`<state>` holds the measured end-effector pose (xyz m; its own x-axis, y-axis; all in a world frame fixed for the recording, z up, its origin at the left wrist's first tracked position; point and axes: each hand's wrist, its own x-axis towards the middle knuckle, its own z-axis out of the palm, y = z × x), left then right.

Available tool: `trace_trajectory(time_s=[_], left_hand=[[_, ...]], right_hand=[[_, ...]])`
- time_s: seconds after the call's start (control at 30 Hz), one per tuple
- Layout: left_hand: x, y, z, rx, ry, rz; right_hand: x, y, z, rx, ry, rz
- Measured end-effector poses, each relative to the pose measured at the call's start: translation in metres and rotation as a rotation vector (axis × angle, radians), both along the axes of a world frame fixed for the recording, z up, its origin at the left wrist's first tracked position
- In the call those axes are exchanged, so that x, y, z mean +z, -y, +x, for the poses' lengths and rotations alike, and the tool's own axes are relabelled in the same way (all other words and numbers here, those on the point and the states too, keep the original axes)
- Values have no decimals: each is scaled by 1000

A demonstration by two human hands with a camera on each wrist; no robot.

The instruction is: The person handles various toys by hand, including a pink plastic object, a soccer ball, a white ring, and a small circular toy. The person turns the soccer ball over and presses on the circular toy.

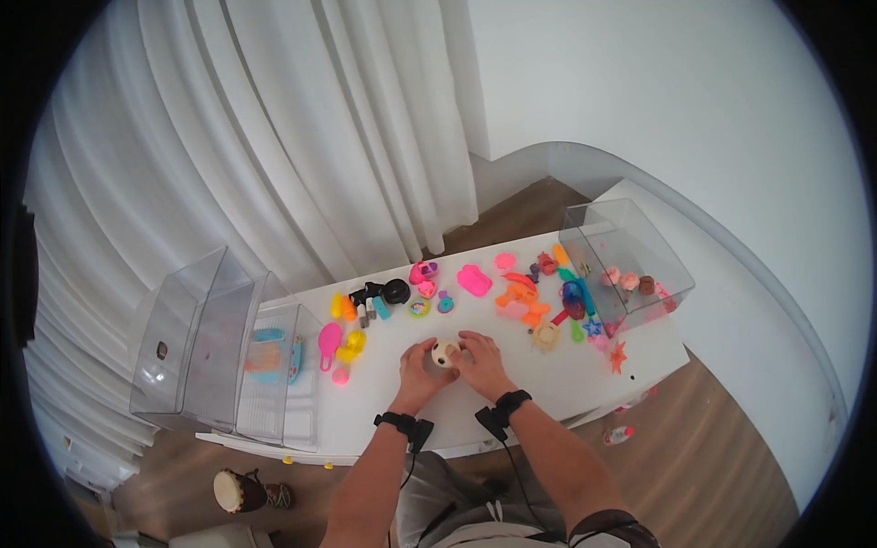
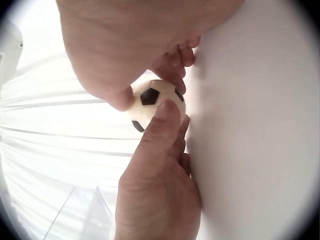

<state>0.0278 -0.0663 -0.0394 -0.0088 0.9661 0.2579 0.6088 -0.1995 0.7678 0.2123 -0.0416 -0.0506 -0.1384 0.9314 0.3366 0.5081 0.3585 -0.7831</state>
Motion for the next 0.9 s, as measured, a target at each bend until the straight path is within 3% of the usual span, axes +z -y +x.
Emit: trace_trajectory(time_s=[0.07, 0.1, 0.2, 0.27, 0.4, 0.5, 0.57, 0.67, 0.77, 0.8, 0.87, 0.9], left_hand=[[1, 3, 2, 23, -26, -2], [2, 4, 2, 22, -26, 5], [-3, 2, 1, 11, -35, 38], [-13, -2, -1, -3, -45, 62], [-12, -5, 2, -37, -70, 208], [-3, 2, 5, 19, -47, 153], [-9, 0, 3, 51, -25, 83], [-25, -9, -6, -65, -157, 227], [-19, -9, 3, -122, -198, 259], [-14, -3, 5, -57, -156, 201], [-4, 2, 7, 14, -117, 141], [0, 4, 5, 5, -76, 90]], right_hand=[[-1, -4, 0, 15, -232, -123], [-3, -3, 0, 17, -232, -125], [4, 3, -1, 14, -196, -47], [5, 7, -3, -21, -24, 92], [0, 2, 4, 18, 20, 54], [-9, -2, 3, 50, -143, -33], [-3, 1, 1, 20, -71, 7], [-2, 8, -7, -19, 137, 142], [2, 5, 2, 59, 144, 16], [-2, 2, 7, 46, 146, 13], [-9, -9, 8, 102, -244, -162], [-13, -10, 7, 107, -247, -165]])
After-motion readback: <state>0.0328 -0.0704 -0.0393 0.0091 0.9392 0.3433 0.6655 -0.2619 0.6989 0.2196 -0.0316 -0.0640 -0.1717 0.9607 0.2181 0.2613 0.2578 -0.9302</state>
